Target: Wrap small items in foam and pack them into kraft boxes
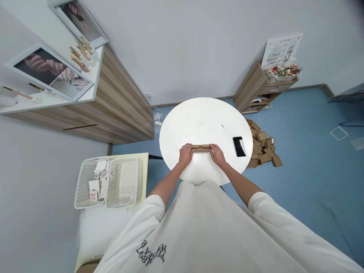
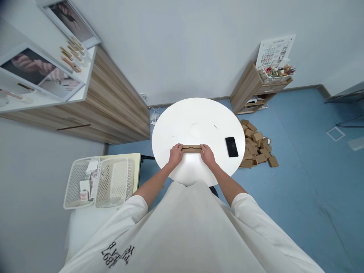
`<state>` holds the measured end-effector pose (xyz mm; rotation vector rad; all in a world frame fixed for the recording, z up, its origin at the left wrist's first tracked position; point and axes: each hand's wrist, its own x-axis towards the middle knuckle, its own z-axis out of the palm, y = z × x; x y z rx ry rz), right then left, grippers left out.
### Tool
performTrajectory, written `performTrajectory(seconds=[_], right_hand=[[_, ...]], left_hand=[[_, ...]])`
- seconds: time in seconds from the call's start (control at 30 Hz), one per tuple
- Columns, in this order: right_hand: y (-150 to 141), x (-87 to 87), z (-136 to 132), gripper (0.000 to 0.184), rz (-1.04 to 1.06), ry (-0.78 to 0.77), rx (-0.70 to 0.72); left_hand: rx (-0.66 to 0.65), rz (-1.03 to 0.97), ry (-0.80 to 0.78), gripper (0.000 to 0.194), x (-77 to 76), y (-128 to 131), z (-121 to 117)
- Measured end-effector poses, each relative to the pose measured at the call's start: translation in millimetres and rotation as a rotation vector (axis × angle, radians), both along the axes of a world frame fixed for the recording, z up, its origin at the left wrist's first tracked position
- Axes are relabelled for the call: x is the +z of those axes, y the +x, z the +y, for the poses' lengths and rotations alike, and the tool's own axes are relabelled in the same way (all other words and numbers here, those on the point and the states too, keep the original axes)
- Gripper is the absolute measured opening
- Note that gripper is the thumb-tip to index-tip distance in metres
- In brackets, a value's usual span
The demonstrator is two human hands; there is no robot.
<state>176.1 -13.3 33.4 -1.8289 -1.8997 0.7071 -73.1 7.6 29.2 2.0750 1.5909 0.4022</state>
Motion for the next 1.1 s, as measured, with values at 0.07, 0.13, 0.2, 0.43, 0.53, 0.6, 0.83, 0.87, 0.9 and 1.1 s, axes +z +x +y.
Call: performTrajectory(seconds=[0.07, 0.13, 0.2, 0.43, 0.53, 0.6, 0.83, 0.87, 0.9, 1.1], right_hand=[[0.6, -3.9, -8.8, 0.062, -0.136, -0.023, 0.097], [0.6, -7.4, -15.5, 0.075, -0.248, -0.085, 0.180], [0.3, -9.6, -18.7, 0.081, -0.316, -0.140, 0.223], [-2.2, -1.8, -10.3, 0.075, -0.173, -0.147, 0.130], [-5.6, 3.4, -1.6, 0.071, 0.038, -0.173, -0.039], [-8.7, 5.9, 5.0, 0.069, 0.176, -0.220, -0.125], [-16.5, 7.3, 1.8, 0.068, 0.344, -0.238, -0.227], [-16.9, 5.5, -3.1, 0.068, 0.360, -0.243, -0.234], [-17.0, 2.9, -8.7, 0.068, 0.372, -0.258, -0.241], [-14.6, -17.3, -38.1, 0.059, 0.332, -0.371, -0.218]], left_hand=[[-0.064, 0.118, -0.029, 0.071, -0.8, -1.7, -10.3], [-0.112, 0.201, -0.059, 0.086, -4.0, -3.0, -19.2], [-0.128, 0.247, -0.076, 0.093, -7.5, -3.6, -24.3], [-0.018, 0.050, -0.096, 0.080, -9.4, -4.9, -17.4], [0.158, -0.190, -0.118, 0.069, -11.0, -2.8, -7.9], [0.243, -0.327, -0.184, 0.066, -11.7, 0.4, -0.5], [0.309, -0.485, -0.231, 0.030, -10.6, 5.8, -1.1], [0.318, -0.486, -0.222, 0.024, -13.1, 4.8, -6.1], [0.325, -0.483, -0.224, 0.019, -16.8, 3.6, -11.8], [0.290, -0.459, -0.318, 0.024, -43.3, -4.9, -41.1]])
